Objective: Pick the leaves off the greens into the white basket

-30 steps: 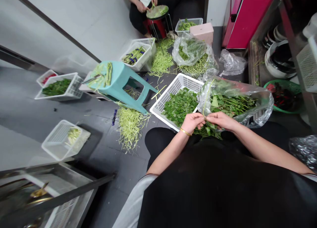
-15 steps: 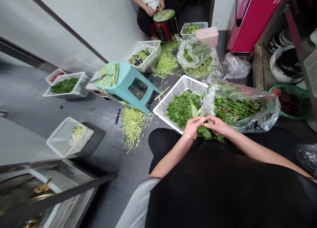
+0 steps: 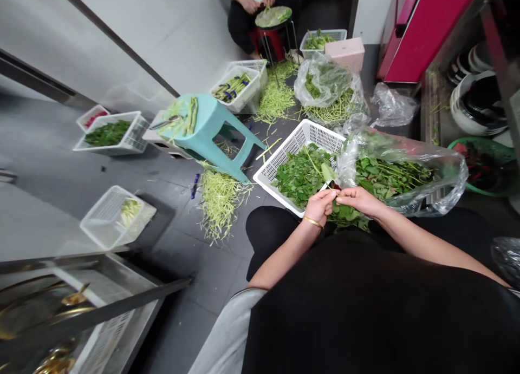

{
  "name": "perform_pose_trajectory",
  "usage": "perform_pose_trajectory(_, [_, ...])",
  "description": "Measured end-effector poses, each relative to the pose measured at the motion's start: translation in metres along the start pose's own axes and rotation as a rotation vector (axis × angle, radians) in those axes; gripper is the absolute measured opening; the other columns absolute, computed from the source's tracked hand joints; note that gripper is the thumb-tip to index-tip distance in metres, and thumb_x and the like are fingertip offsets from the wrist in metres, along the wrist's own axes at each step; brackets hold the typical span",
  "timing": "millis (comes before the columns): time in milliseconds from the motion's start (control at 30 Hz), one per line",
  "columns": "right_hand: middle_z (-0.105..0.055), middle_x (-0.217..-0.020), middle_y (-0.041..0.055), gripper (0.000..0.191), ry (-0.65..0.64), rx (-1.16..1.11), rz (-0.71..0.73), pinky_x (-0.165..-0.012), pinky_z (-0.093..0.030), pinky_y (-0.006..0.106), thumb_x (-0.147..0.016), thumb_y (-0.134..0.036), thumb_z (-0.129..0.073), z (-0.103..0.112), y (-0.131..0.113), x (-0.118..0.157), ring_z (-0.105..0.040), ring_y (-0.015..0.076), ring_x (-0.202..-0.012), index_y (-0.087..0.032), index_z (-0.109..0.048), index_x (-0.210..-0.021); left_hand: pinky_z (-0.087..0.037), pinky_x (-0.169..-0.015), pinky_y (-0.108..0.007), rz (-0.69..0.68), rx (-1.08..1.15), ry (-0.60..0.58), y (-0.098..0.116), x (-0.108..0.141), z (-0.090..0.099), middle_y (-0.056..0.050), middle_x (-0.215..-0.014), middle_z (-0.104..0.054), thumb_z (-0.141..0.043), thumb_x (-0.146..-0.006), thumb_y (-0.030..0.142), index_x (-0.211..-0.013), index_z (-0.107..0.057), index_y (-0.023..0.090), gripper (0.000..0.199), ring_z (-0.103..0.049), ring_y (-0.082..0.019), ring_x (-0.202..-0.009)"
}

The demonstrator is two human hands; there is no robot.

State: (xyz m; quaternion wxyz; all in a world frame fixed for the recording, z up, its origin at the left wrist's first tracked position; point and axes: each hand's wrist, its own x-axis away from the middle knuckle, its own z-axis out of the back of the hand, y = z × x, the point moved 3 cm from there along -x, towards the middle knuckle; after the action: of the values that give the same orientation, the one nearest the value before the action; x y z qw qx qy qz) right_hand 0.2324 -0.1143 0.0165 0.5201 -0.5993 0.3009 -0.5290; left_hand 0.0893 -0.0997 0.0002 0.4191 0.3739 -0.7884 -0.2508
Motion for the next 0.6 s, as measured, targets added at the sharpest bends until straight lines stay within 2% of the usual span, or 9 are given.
perform_pose_trajectory(100, [-0.05, -0.058, -0.0021, 0.042, -0.013, -0.001, -0.004, -0.051, -0.031, 0.023, -0.075, -0.057, -0.058, -0.004, 0.002, 0.005, -0.04, 0.0094, -0.053, -0.016, -0.059, -0.07, -0.012, -0.041, -0.018, -0.033, 0.015, 0.056, -0.002, 0.001, 0.003, 0.011, -0.045, -0.026, -0.082, -0.054, 0.042, -0.08, -0.067, 0.012, 0.043, -0.019, -0.001, -0.041])
perform_pose_trajectory(200, [-0.048, -0.055, -0.0025, 0.035, -0.011, 0.161, 0.033, -0.053, -0.031, 0.024, -0.078, -0.051, -0.053, -0.006, 0.001, 0.007, -0.04, 0.0108, -0.054, -0.018, -0.055, -0.063, -0.018, -0.043, -0.018, -0.086, -0.036, 0.069, -0.008, 0.001, 0.001, 0.008, -0.047, -0.036, -0.08, -0.055, 0.043, -0.079, -0.068, 0.012, 0.041, -0.027, -0.002, -0.044])
perform_pose_trajectory(267, [-0.045, -0.052, -0.0024, 0.032, 0.068, 0.276, 0.049, -0.053, -0.03, 0.024, -0.073, -0.046, -0.055, -0.001, -0.001, 0.003, -0.039, 0.0115, -0.054, -0.019, -0.05, -0.056, -0.022, -0.044, -0.019, -0.168, -0.127, 0.1, -0.011, 0.002, -0.001, 0.006, -0.052, -0.045, -0.079, -0.057, 0.043, -0.076, -0.068, 0.012, 0.038, -0.032, -0.003, -0.047])
perform_pose_trajectory(300, [-0.043, -0.051, -0.0025, 0.032, 0.149, 0.263, 0.036, -0.052, -0.029, 0.025, -0.071, -0.045, -0.055, 0.005, -0.003, 0.0, -0.038, 0.0116, -0.053, -0.02, -0.047, -0.054, -0.024, -0.044, -0.02, -0.221, -0.175, 0.117, -0.011, 0.003, -0.001, 0.005, -0.054, -0.048, -0.078, -0.058, 0.043, -0.075, -0.068, 0.012, 0.037, -0.034, -0.004, -0.048])
perform_pose_trajectory(367, [-0.036, -0.047, -0.0033, 0.032, 0.315, 0.075, -0.031, -0.047, -0.026, 0.025, -0.07, -0.047, -0.053, 0.023, -0.005, -0.004, -0.033, 0.0115, -0.047, -0.022, -0.04, -0.055, -0.029, -0.046, -0.02, -0.312, -0.257, 0.137, -0.009, 0.005, -0.002, 0.004, -0.056, -0.049, -0.075, -0.062, 0.043, -0.073, -0.067, 0.013, 0.033, -0.036, -0.005, -0.049])
perform_pose_trajectory(467, [-0.031, -0.047, -0.0045, 0.037, 0.394, -0.194, -0.088, -0.042, -0.022, 0.027, -0.074, -0.056, -0.049, 0.047, -0.014, -0.002, -0.026, 0.0113, -0.042, -0.024, -0.036, -0.061, -0.034, -0.05, -0.021, -0.381, -0.362, 0.131, -0.002, 0.009, 0.003, 0.003, -0.057, -0.05, -0.072, -0.066, 0.042, -0.07, -0.067, 0.014, 0.029, -0.04, -0.007, -0.052])
perform_pose_trajectory(533, [-0.035, -0.05, -0.003, 0.043, 0.357, -0.083, -0.031, -0.045, -0.025, 0.027, -0.078, -0.062, -0.046, 0.054, -0.028, 0.002, -0.03, 0.0121, -0.045, -0.023, -0.038, -0.062, -0.037, -0.054, -0.022, -0.406, -0.441, 0.135, 0.003, 0.012, 0.008, 0.002, -0.06, -0.052, -0.072, -0.067, 0.04, -0.067, -0.066, 0.015, 0.026, -0.042, -0.008, -0.055])
perform_pose_trajectory(600, [-0.041, -0.054, -0.0012, 0.047, 0.288, 0.219, 0.077, -0.051, -0.029, 0.027, -0.077, -0.065, -0.048, 0.05, -0.047, 0.005, -0.036, 0.0132, -0.051, -0.022, -0.041, -0.061, -0.038, -0.056, -0.022, -0.438, -0.513, 0.142, 0.007, 0.015, 0.013, 0.001, -0.062, -0.053, -0.071, -0.068, 0.038, -0.064, -0.066, 0.015, 0.024, -0.043, -0.008, -0.056])
